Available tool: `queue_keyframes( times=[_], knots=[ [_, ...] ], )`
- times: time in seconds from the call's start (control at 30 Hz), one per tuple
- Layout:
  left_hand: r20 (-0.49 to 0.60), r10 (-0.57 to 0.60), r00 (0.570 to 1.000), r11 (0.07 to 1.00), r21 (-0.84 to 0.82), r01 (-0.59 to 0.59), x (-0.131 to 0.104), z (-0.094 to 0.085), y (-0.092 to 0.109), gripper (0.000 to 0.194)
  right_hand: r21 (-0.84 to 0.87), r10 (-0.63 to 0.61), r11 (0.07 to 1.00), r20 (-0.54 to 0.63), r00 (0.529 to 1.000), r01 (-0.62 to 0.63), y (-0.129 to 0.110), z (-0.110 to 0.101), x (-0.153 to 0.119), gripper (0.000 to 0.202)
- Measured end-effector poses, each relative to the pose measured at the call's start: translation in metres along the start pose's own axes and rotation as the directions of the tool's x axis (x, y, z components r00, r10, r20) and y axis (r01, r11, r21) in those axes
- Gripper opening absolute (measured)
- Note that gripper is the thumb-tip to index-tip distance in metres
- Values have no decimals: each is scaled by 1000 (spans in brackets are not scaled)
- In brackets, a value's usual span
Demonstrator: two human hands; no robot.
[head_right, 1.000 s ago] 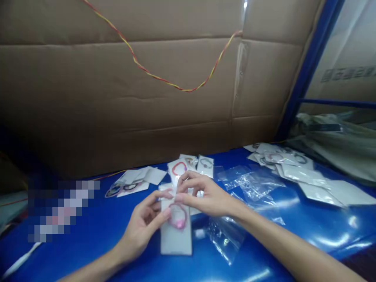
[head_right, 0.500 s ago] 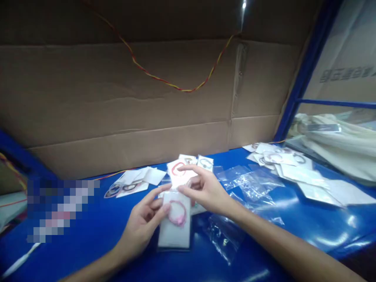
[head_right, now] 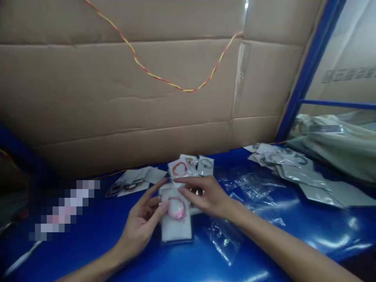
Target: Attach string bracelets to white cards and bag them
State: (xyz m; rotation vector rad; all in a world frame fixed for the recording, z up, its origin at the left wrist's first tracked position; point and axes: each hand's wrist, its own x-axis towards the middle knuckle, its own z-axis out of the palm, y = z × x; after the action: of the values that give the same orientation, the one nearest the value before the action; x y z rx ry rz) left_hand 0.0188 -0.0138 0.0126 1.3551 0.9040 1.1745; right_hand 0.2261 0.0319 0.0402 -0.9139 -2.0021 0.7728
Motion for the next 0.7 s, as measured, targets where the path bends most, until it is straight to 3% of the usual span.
queue_keyframes(
  times=[0.23, 0.57, 0.7],
  knots=[
    [-6, -51, 999, 997, 57, 51, -1, 1, 5, 75, 27, 92, 995, 40, 995, -93, -4, -2, 1, 44],
    [24, -47, 999, 998, 37, 46, 5, -7, 1, 54, 105, 232, 965, 97, 968, -242, -7, -7, 4, 48],
    [19, -28, 999, 999, 16, 27, 5, -8, -1, 49, 79, 208, 973, 86, 974, -215, -7, -6, 5, 39]
  ],
)
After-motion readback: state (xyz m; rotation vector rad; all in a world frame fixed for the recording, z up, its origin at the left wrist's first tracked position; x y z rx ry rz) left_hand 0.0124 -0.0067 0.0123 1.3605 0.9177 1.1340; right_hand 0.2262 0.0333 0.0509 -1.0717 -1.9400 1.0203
